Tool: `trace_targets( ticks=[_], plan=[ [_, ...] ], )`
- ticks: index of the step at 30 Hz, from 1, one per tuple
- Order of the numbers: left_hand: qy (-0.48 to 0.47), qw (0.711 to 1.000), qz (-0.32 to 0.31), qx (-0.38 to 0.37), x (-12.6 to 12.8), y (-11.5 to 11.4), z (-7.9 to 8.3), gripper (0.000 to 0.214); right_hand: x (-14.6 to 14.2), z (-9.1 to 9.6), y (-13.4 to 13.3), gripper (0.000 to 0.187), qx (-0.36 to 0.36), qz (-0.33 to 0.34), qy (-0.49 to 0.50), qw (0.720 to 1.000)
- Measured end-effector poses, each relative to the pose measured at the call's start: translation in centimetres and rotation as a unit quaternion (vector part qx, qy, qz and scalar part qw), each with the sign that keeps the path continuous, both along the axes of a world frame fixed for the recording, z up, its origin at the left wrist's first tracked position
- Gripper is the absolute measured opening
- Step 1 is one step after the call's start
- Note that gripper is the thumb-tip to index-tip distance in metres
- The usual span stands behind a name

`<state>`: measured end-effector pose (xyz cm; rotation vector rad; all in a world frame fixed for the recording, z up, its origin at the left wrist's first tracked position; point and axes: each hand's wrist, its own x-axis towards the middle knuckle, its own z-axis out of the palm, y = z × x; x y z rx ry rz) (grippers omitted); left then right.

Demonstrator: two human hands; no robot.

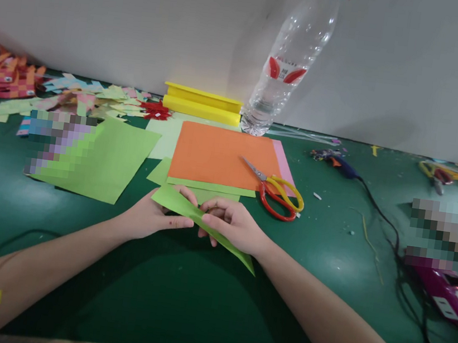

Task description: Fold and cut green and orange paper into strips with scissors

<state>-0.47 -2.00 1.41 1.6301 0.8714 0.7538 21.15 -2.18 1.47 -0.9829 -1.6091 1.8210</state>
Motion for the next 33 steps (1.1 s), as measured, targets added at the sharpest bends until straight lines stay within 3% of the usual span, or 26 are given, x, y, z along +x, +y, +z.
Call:
trace_targets(
  ticks=[4, 7, 13, 21, 29, 33],
  plan=[
    [-0.027, 1.0, 0.003, 0.003, 0.0, 0.2, -0.2, 0.021, 0.4, 0.1, 0.1, 0.034, -0.011, 0.02, 0.041, 0.999],
    [-0.056, 0.998, 0.005, -0.031, 0.2, 0.1, 0.1, 0.017, 0.5, 0.4, 0.1, 0.037, 0.005, 0.035, 0.017, 0.999],
    [-0.016, 0.998, 0.002, -0.057, 0.6, -0.2, 0.7, 0.02, 0.1, 0.4, 0.0, 0.026, 0.009, 0.023, -0.007, 1.0],
    [-0.078, 0.993, -0.007, -0.082, 0.6, -0.2, 0.5, 0.019, 0.2, 0.0, 0.2, 0.025, 0.001, 0.034, 0.023, 0.999],
    [-0.121, 0.988, 0.067, -0.07, 0.3, 0.2, -0.7, 0.021, 0.2, 0.8, 0.1, 0.026, 0.012, 0.042, 0.007, 0.999],
    [-0.133, 0.987, 0.062, -0.065, 0.2, 0.2, -0.8, 0.027, 0.1, 1.0, 0.1, 0.027, 0.011, 0.035, -0.014, 0.999]
  ],
)
